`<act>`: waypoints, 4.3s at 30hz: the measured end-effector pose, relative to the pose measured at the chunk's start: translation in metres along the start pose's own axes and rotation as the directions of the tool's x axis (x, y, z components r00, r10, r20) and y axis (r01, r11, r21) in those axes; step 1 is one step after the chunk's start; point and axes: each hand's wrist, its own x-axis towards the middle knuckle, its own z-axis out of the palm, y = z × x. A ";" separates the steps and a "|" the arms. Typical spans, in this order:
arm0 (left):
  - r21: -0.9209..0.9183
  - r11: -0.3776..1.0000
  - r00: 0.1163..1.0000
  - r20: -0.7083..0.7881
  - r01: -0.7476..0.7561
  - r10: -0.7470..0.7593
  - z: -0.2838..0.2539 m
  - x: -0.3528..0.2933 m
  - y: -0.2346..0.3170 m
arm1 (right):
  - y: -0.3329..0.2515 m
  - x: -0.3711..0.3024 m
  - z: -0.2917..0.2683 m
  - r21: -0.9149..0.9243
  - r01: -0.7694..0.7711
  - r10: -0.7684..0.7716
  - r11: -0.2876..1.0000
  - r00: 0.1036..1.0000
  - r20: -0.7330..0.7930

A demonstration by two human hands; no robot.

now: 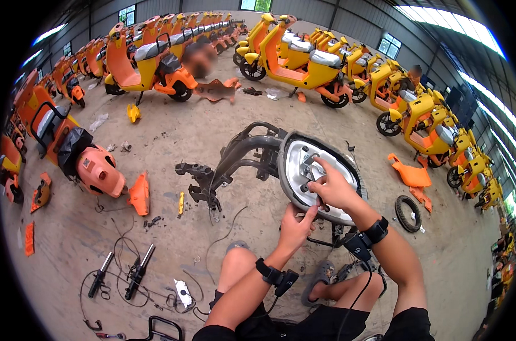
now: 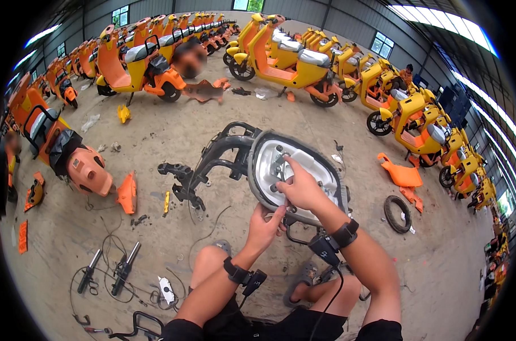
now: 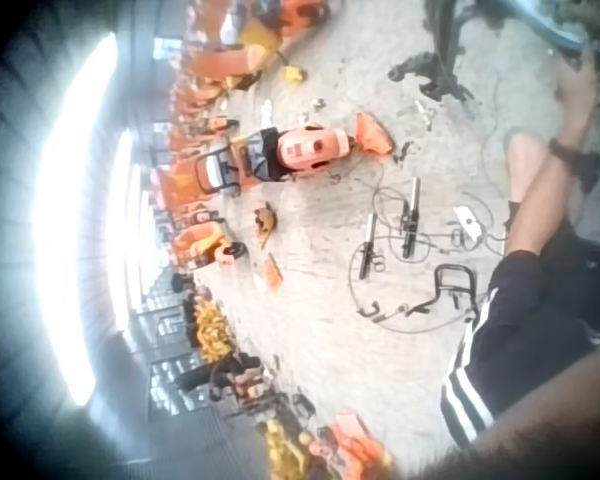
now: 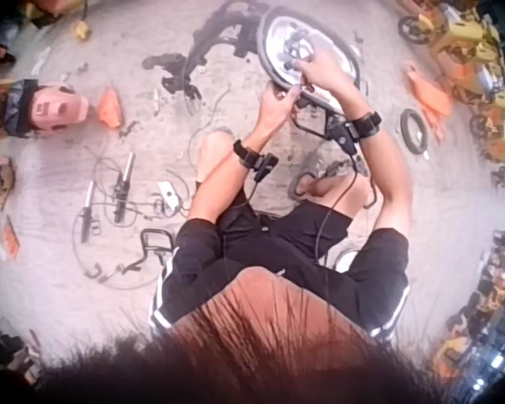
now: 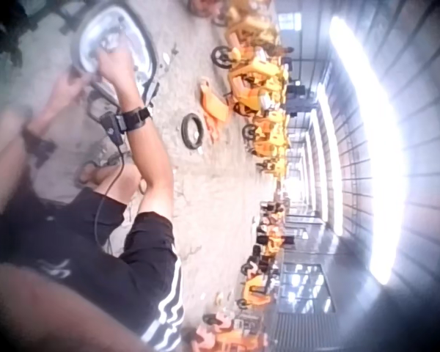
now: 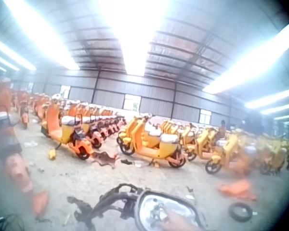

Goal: The person assembles a scooter seat base by placing screws into the metal frame and tightening them by hand.

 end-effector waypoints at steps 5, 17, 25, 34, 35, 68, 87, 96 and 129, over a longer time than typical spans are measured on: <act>-0.004 1.000 0.999 0.037 0.013 -0.013 -0.002 0.005 -0.005 | 0.009 0.013 0.006 0.630 -0.174 0.170 0.757 0.983 0.068; -0.088 0.940 0.928 0.211 0.329 -0.305 -0.014 0.017 0.009 | 0.012 0.003 0.010 0.833 -0.129 0.022 0.539 0.990 0.139; -0.201 0.935 0.949 0.185 0.291 -0.255 -0.006 0.017 0.011 | 0.068 -0.067 -0.029 0.825 0.462 0.255 0.325 0.798 -0.547; -0.289 0.918 0.955 0.198 0.273 -0.221 0.000 0.003 -0.023 | 0.214 -0.064 -0.007 0.815 0.366 0.682 0.449 0.449 -0.577; -0.292 0.917 0.954 0.207 0.271 -0.216 -0.004 0.004 -0.028 | 0.220 -0.065 -0.008 0.881 0.325 0.697 0.343 0.542 -0.470; 0.089 0.973 0.976 -0.060 0.215 -0.211 -0.020 0.013 0.010 | 0.251 -0.046 -0.073 0.939 0.211 0.605 0.271 0.721 -0.337; 0.158 0.987 0.992 0.110 0.038 -0.055 0.019 0.000 0.015 | 0.281 -0.009 -0.086 0.895 0.439 0.412 0.075 0.804 -0.429; 0.006 0.965 0.965 0.022 0.262 -0.262 0.020 -0.020 -0.012 | 0.293 -0.040 -0.105 0.881 0.425 0.353 0.209 0.807 -0.473; -0.183 0.750 0.742 -0.121 0.636 -0.659 0.016 -0.055 -0.048 | 0.159 -0.066 -0.050 0.308 0.179 0.070 0.934 0.755 -0.652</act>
